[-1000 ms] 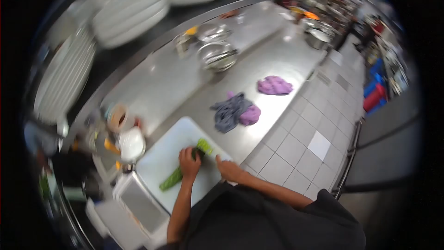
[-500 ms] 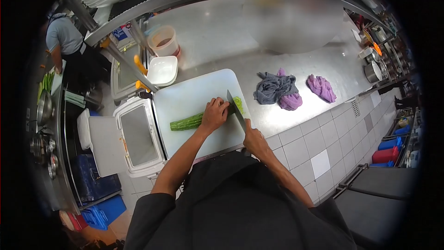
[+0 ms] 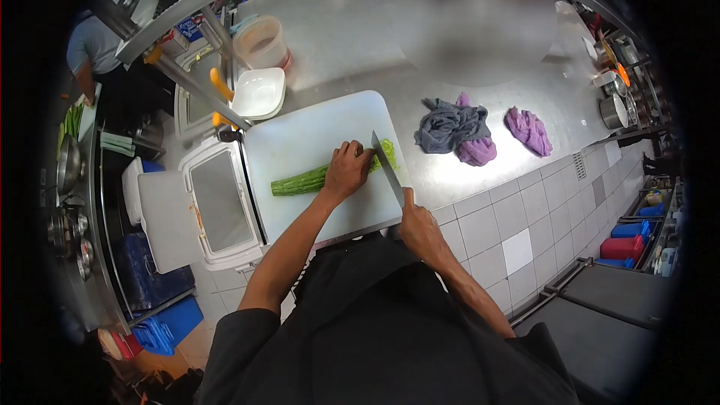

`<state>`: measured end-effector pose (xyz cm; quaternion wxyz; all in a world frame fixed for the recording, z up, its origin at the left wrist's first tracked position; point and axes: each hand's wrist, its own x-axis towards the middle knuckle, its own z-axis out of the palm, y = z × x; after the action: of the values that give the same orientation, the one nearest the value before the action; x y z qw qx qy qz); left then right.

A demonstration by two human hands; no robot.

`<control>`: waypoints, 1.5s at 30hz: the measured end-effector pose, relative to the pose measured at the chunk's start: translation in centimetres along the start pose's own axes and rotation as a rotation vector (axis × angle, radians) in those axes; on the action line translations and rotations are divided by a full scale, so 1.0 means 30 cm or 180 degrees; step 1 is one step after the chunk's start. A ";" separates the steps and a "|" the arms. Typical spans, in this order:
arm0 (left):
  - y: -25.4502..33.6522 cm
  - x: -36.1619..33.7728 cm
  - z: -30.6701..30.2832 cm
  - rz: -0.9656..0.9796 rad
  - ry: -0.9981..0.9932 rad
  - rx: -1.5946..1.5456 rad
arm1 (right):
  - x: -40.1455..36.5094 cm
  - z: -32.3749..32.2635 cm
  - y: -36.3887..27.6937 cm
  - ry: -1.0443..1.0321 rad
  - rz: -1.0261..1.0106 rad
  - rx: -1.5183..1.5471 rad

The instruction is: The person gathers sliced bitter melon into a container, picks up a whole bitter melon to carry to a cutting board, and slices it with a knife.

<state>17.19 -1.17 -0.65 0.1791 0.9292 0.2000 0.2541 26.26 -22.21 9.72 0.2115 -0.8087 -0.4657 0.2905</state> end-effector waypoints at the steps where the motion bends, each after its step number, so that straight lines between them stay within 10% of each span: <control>1: -0.002 0.002 -0.003 0.0075 0.0001 0.0084 | 0.026 0.026 0.019 -0.0002 0.0028 0.0053; 45: 0.001 -0.015 -0.005 -0.0078 0.0204 -0.0217 | 0.076 0.076 0.021 -0.0090 0.0161 0.0015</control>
<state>16.77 -1.36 -0.71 0.2073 0.9114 0.2082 0.2881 26.05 -20.36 7.01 0.1995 -0.8155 -0.4474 0.3082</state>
